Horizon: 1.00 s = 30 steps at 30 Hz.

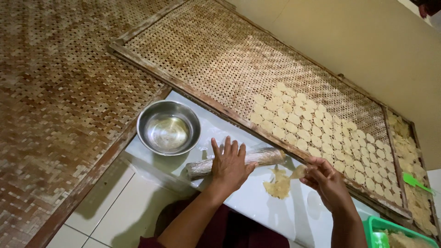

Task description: Rolling out small dough portions into flat circles and arranging them on woven trays.

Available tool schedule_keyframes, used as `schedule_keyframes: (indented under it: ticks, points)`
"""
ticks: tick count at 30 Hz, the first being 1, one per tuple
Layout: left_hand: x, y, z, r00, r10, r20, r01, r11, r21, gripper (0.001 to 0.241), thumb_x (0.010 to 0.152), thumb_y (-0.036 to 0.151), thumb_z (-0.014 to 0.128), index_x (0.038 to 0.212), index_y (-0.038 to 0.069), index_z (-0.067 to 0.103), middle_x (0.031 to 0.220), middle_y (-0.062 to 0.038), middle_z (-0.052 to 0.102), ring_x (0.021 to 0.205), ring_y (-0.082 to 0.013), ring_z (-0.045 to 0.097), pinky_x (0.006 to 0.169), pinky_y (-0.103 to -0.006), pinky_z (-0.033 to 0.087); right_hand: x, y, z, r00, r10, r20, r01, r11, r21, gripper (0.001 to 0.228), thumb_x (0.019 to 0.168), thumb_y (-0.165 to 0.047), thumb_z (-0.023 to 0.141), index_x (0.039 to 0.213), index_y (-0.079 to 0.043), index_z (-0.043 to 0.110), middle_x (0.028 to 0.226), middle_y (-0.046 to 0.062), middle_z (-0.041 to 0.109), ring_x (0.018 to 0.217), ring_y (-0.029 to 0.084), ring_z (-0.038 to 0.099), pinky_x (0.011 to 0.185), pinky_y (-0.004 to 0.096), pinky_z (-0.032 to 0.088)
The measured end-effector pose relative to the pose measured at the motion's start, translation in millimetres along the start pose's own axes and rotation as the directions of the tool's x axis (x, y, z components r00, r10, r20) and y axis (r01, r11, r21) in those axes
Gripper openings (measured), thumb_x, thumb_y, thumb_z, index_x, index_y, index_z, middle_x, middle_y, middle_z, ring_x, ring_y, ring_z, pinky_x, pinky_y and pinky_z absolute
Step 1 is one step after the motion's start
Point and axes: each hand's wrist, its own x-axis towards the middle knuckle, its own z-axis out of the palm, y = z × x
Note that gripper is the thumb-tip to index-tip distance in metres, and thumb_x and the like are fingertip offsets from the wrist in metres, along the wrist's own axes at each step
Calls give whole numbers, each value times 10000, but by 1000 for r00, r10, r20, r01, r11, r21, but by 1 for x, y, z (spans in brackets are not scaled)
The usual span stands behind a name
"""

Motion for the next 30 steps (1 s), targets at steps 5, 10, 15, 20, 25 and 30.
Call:
schedule_keyframes:
  ticks: [5,10,15,20,25,30]
  points:
    - [-19,48,-11,867,302,-395,-424,865,-270,266,938,-65,496,1156,15,624,1033,-148,647,930,-273,579,857,-392,533,-8,0,5,998,-34,-49,31,998,-60,229,986,-30,564,1206,33,580,1028,241,575,936,368,598,875,502,581]
    - [-6,89,25,944,261,-201,-320,871,-372,231,919,30,590,1120,25,704,1065,-144,602,958,-286,511,805,-422,467,-8,8,-7,994,-106,-23,107,994,33,286,984,-39,591,1264,18,597,1036,205,631,900,317,637,778,418,551]
    - [-3,99,35,981,187,-57,-192,866,-461,265,948,87,611,1168,25,746,1167,-135,612,1047,-305,532,881,-447,481,-11,6,-20,991,-131,-4,130,986,105,307,973,-62,616,1272,8,607,911,119,585,805,222,582,767,391,545]
    - [1,97,-2,882,214,421,391,168,-905,539,1045,303,347,1579,231,357,1502,-43,546,1345,-295,525,1067,-435,495,-7,-10,-20,974,-110,200,101,993,54,286,953,-8,551,1225,58,612,1051,254,657,937,386,661,842,524,595]
    - [12,89,-18,880,306,364,454,-317,-832,608,998,328,472,1550,79,417,1395,-186,517,1216,-287,533,1035,-432,464,-14,-31,0,956,-142,256,187,969,-162,349,920,66,522,1236,41,667,980,198,713,841,301,712,787,436,623]
    - [16,83,-27,914,133,383,402,-169,-900,532,1010,283,465,1509,102,495,1328,-167,652,1096,-241,643,976,-353,549,-16,-32,15,961,-226,156,269,895,-357,426,871,111,482,1220,-3,696,1039,171,796,866,276,789,821,394,670]
